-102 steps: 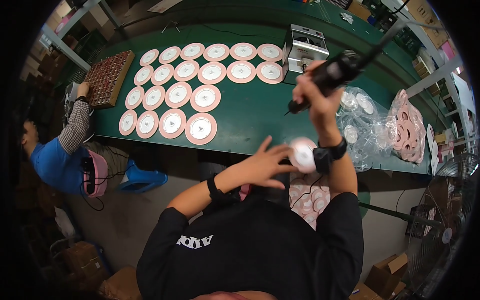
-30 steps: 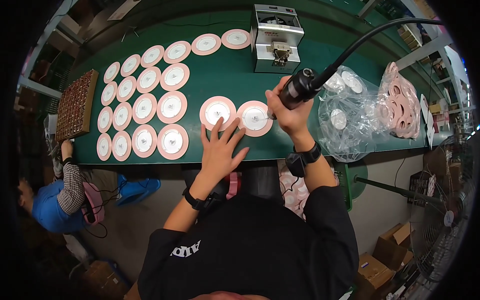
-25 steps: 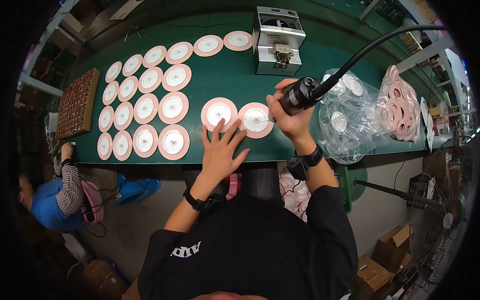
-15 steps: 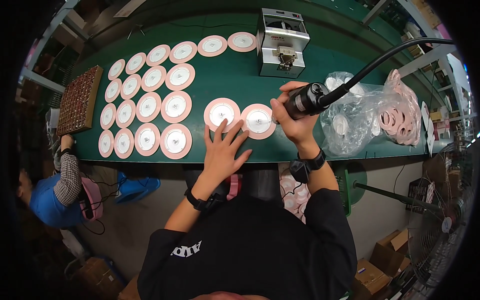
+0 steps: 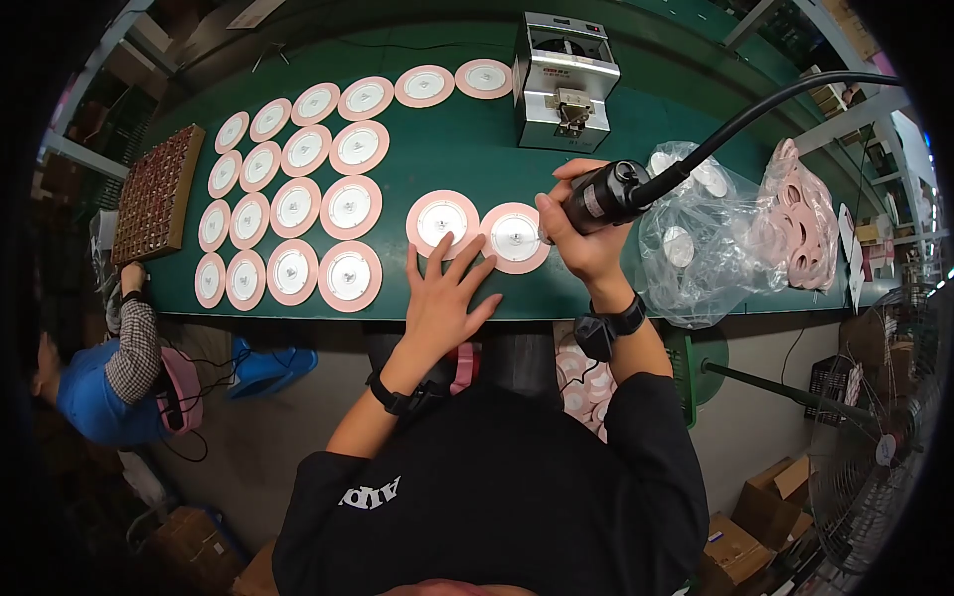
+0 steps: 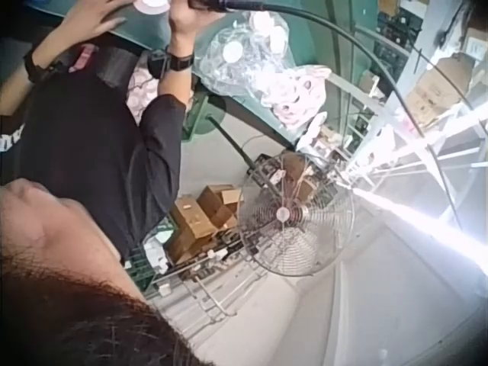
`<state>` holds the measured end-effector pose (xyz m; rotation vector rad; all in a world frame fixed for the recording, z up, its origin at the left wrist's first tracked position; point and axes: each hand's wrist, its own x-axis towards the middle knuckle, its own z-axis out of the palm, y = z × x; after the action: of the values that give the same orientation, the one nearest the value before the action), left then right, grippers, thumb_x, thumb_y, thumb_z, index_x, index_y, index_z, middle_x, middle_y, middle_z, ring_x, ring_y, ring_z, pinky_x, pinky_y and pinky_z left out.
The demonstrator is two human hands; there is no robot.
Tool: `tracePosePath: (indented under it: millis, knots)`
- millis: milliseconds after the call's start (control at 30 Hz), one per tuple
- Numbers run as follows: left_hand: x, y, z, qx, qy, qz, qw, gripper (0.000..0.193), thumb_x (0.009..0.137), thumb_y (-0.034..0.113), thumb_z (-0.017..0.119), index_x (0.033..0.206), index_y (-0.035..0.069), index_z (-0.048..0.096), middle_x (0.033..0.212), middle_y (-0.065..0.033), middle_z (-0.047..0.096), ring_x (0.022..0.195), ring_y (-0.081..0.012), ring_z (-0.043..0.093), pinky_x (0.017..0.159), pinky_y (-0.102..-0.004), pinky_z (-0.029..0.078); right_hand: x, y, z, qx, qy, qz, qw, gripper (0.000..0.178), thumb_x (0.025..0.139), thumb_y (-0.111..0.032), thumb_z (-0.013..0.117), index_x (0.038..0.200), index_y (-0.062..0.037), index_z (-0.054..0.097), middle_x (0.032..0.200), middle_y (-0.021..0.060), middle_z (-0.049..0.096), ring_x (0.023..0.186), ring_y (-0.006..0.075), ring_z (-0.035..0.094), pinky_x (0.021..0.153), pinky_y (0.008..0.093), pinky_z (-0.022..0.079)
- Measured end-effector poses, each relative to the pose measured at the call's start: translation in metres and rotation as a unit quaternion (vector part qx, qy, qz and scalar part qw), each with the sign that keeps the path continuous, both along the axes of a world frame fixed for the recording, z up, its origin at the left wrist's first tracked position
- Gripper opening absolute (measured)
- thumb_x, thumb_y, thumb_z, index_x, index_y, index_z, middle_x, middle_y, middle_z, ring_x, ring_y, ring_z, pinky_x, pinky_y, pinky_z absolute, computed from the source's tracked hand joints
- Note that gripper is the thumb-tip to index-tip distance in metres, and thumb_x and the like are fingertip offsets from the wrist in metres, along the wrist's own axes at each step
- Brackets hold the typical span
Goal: The person picks up a circular component from a stack, places it on the table, and uses a power screwdriver to drive a screw into its center. They then move the finished component to a stack and repeat the process with another component.
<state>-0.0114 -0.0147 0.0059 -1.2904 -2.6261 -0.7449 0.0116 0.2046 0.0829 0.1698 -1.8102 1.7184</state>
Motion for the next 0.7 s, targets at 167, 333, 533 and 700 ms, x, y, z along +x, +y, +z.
tracePosePath:
  millis: [167,333,533,700]
  knots:
    - [-0.001,0.001,0.001,-0.002,0.005,-0.001,1.000,0.050,0.085,0.041,0.070,0.128,0.018,0.063,0.148,-0.0015,0.048,0.140,-0.0360,0.037,0.112,-0.0718,0.016,-0.004,-0.001,-0.010,-0.038,-0.015,-0.008,0.999,0.033,0.087,0.007,0.063,0.114,-0.0007,0.046,0.075,0.0086,0.057,0.056,0.0149,0.054,0.056,0.0316,0.049]
    - [0.000,0.001,0.001,0.001,0.005,0.001,1.000,0.050,0.085,0.042,0.069,0.128,0.018,0.063,0.148,-0.0012,0.048,0.140,-0.0355,0.037,0.112,-0.0718,0.016,-0.003,-0.002,-0.010,-0.044,-0.020,-0.015,0.999,0.031,0.088,0.006,0.064,0.111,-0.0019,0.046,0.074,0.0079,0.055,0.056,0.0150,0.054,0.056,0.0317,0.049]
    - [0.000,0.002,0.005,0.031,-0.010,0.002,0.999,0.049,0.083,0.037,0.073,0.126,0.016,0.063,0.147,-0.0025,0.049,0.138,-0.0349,0.039,0.112,-0.0705,0.016,-0.001,-0.006,-0.005,-0.037,-0.012,-0.023,0.999,0.031,0.087,0.007,0.062,0.112,-0.0025,0.046,0.073,0.0074,0.053,0.055,0.0154,0.053,0.056,0.0323,0.049]
    - [-0.004,0.017,0.023,0.133,-0.032,-0.012,0.990,0.048,0.077,0.024,0.079,0.122,0.014,0.065,0.128,-0.0011,0.060,0.121,-0.0252,0.052,0.110,-0.0601,0.023,0.016,-0.017,0.017,-0.092,0.056,0.015,0.994,0.029,0.089,0.001,0.058,0.114,-0.0035,0.044,0.070,0.0059,0.049,0.053,0.0154,0.049,0.055,0.0327,0.047]
